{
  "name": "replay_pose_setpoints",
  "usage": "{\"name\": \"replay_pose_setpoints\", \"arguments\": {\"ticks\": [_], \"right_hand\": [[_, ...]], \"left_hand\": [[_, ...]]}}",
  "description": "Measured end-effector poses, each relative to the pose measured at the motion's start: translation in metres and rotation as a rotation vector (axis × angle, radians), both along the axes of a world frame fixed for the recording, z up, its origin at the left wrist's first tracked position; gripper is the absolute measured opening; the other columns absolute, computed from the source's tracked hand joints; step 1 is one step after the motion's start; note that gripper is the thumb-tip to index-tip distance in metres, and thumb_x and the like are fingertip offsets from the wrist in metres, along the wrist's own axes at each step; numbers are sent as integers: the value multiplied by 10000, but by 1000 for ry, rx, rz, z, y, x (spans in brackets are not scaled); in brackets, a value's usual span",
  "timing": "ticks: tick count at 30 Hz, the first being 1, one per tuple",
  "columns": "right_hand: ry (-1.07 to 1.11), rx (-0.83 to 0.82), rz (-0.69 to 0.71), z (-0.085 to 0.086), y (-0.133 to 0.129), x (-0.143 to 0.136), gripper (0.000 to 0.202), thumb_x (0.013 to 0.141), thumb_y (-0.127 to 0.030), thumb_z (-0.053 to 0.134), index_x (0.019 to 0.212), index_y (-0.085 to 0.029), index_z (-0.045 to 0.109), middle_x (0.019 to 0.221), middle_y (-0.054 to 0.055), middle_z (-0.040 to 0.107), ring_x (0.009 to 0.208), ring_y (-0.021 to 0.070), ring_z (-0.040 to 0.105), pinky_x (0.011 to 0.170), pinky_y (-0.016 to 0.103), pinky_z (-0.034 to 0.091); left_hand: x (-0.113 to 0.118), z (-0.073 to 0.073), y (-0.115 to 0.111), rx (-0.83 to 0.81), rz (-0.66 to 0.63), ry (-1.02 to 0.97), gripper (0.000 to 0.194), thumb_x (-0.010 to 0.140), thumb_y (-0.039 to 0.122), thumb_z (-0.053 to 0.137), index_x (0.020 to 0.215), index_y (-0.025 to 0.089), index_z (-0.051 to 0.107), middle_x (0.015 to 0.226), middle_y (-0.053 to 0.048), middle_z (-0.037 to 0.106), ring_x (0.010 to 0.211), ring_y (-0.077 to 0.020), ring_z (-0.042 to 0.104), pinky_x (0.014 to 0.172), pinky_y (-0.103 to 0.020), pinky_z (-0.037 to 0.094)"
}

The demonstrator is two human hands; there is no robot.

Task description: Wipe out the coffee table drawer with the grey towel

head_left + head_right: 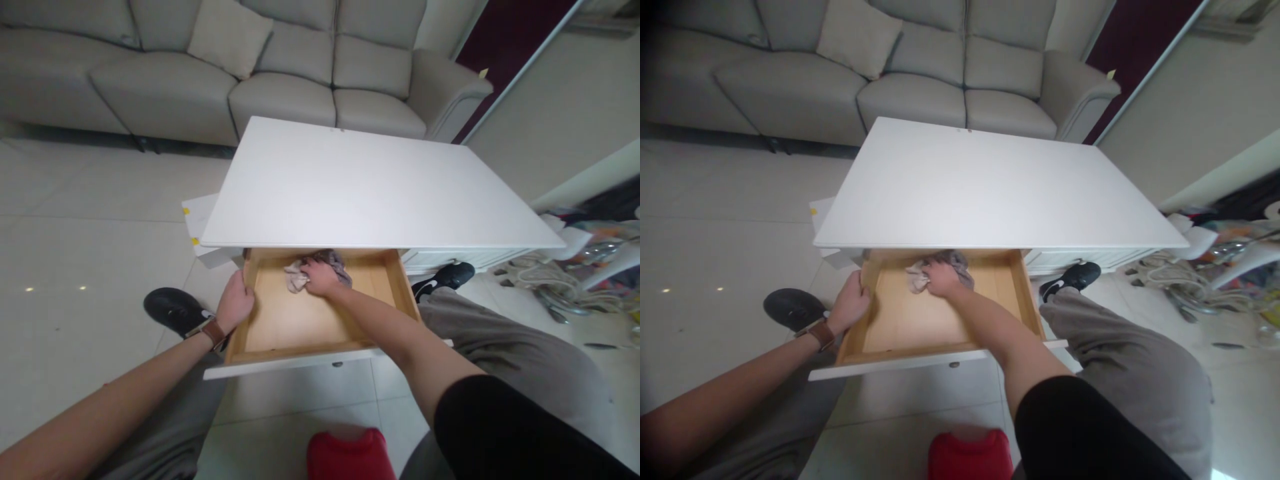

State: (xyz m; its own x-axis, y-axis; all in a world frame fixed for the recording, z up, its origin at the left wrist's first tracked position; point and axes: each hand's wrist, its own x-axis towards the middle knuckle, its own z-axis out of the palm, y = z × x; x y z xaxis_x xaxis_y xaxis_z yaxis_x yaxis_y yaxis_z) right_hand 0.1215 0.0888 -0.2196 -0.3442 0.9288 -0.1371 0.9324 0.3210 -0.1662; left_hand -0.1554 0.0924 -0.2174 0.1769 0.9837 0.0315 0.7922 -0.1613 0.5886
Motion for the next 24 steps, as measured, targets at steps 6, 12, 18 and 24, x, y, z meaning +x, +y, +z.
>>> {"name": "replay_pose_setpoints", "arguments": {"ticks": [6, 12, 18, 24], "right_hand": [[-262, -46, -321, 18, -46, 140, 575, 838, -326, 607, 1393, -194, 535, 1396, 162, 519, 1100, 284, 601, 965, 378, 464], [-402, 88, -314, 8, -93, 166, 829, 788, -347, 680, 1509, -87, 365, 1463, 241, 440, 1327, 362, 405, 1068, 425, 374], [-475, -8, -169, 12, -79, 150, 399, 972, -140, 417, 1332, -195, 579, 1228, 182, 616, 1129, 281, 536, 912, 379, 414], [-504, 87, 239, 46, -47, 163, 341, 1017, -197, 378, 1162, -171, 685, 1190, 171, 658, 1148, 289, 520, 989, 446, 380]], "left_hand": [[1, -1, 2, 26, -4, 47, 339, 830, 179, 441, 1158, 147, 519, 1085, -153, 611, 1051, -311, 621, 971, -441, 515], [0, -4, 3, 34, -5, 72, 333, 837, 182, 438, 1157, 149, 524, 1067, -149, 617, 1034, -311, 631, 954, -440, 524], [0, -4, 3, 29, -3, 91, 325, 834, 185, 433, 1142, 142, 525, 1048, -154, 621, 1011, -311, 640, 931, -440, 534], [-1, -8, 5, 61, -10, 87, 310, 827, 179, 426, 1123, 154, 515, 1041, -150, 615, 1013, -307, 632, 937, -439, 529]]}}
